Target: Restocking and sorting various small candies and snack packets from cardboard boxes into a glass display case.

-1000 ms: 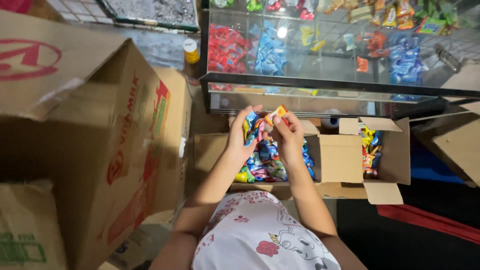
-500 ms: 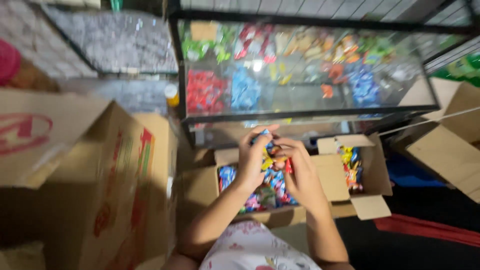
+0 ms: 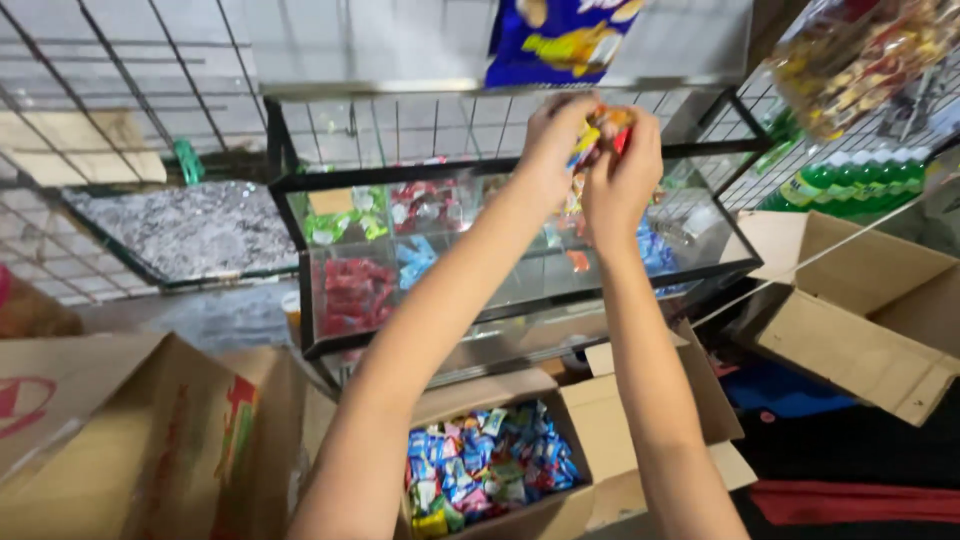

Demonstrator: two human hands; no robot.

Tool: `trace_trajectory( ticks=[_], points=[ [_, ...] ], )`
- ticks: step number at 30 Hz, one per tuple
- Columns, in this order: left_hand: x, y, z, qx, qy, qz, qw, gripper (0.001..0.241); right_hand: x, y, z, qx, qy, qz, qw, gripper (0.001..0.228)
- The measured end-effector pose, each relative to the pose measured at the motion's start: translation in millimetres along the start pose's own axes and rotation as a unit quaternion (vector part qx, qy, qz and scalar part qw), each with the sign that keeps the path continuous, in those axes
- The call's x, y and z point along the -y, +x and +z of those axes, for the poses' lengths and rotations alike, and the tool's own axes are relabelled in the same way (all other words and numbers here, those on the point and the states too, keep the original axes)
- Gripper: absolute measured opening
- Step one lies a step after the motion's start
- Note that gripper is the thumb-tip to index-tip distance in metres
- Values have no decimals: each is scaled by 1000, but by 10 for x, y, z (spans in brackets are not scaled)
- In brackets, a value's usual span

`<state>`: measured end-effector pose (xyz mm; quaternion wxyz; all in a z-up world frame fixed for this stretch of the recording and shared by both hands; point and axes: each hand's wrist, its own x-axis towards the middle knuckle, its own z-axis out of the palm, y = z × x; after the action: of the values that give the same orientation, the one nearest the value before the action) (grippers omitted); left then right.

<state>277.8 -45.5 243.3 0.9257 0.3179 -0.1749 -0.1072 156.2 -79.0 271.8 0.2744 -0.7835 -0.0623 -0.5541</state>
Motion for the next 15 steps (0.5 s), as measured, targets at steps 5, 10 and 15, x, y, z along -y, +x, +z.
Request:
trace_trajectory(
  ticks=[5, 10, 15],
  points=[
    [288, 924, -193, 135, -129, -211, 960, 28, -586, 340, 237, -54, 60, 134, 988, 9],
    [-189, 894, -52, 206, -193, -238, 929, 59, -887, 471, 311, -106, 26, 80, 991, 12],
    [-135, 1162, -182, 507, -122, -47, 852, 111, -1361, 503, 368, -136, -6, 37, 990, 12]
  ],
)
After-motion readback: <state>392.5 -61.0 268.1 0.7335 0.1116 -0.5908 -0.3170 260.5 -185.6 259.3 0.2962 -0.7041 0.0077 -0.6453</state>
